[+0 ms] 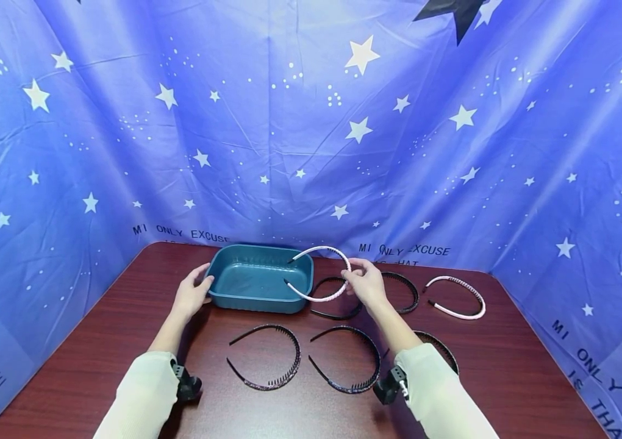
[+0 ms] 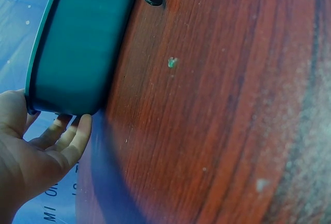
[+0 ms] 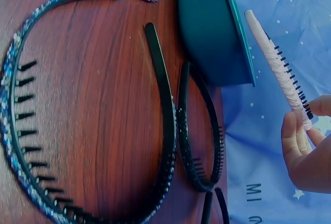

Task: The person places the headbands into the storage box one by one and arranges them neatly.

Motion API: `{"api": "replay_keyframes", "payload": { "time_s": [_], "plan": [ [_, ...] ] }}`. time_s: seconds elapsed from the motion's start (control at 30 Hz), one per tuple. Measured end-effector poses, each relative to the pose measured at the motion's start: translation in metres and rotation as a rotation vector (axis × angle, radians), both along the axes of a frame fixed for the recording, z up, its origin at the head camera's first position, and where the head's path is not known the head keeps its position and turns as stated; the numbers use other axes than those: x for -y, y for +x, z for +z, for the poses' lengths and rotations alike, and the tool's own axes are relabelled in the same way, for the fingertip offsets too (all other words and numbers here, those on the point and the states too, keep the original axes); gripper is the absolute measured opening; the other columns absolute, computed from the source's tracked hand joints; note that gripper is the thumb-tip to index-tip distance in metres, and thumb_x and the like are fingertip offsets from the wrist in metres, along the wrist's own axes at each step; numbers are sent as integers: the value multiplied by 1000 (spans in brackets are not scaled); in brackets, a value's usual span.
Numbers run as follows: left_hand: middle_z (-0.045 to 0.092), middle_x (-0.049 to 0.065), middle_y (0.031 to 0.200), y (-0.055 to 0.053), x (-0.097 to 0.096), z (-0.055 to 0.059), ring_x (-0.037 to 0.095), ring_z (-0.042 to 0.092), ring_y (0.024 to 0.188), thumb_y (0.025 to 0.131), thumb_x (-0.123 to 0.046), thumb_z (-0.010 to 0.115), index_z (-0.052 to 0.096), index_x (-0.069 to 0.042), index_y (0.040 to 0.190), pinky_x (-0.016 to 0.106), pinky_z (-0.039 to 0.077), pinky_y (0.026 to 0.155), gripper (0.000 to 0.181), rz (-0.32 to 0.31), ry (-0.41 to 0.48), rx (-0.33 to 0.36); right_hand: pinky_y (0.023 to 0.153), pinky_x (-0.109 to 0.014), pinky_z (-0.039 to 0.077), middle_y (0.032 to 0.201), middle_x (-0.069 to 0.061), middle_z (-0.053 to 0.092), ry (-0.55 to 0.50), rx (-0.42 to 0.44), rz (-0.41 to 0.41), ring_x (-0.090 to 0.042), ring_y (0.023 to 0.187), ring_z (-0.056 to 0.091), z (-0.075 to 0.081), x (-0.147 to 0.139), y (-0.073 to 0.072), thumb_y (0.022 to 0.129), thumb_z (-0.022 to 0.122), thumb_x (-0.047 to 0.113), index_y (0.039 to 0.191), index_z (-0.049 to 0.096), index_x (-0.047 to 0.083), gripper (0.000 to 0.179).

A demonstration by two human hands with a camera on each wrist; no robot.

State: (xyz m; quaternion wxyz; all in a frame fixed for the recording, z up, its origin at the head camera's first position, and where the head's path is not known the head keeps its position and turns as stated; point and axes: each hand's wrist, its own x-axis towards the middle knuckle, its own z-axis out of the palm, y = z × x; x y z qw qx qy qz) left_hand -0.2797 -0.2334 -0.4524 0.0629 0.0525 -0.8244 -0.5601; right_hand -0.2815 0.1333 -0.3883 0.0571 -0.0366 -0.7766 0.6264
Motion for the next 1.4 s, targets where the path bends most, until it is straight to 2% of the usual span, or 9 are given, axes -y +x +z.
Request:
{"api": "replay_keyframes", "payload": {
  "time_s": [0.23,0.43,0.73,1.0,1.27,1.4],
  "plan": [
    [46,29,129,-1,1,0,40,57,105,99,-18,43,33,-6,144,38,58,76,48,8,0,2,45,-19,50,69,-4,61,-1,-9,-7,-8,49,55,0,15,-2,82,63,1,121,56,-2,39],
    [47,29,129,-1,0,1,38,58,103,99,-17,43,34,-7,144,38,58,76,48,13,14,4,47,-24,53,66,-2,58,-8,-18,0,-6,48,53,0,28,-5,81,63,2,120,56,-1,40],
    [47,30,129,0,0,1,38,57,104,99,-18,43,34,-7,144,39,58,78,48,9,23,7,47,-24,52,69,-9,61,1,3,2,-8,49,53,-1,48,-7,81,64,2,118,57,0,38],
    [47,29,129,1,0,2,39,57,105,99,-17,44,34,-7,144,40,58,78,47,12,21,2,49,-27,54,63,0,54,-10,-2,14,-7,47,52,-3,64,-8,81,64,2,118,57,0,38],
    [46,30,130,1,-1,3,40,57,105,99,-16,43,34,-6,144,40,58,78,47,13,15,-1,48,-25,53,64,-2,55,5,2,0,-7,47,52,-8,72,-10,83,64,4,118,57,0,36],
    [46,29,130,2,-1,3,39,57,105,99,-16,44,35,-6,144,40,58,77,47,16,14,-1,50,-28,55,62,0,54,16,11,1,-8,47,52,-10,75,-11,83,63,5,119,56,0,37]
  ]
}}
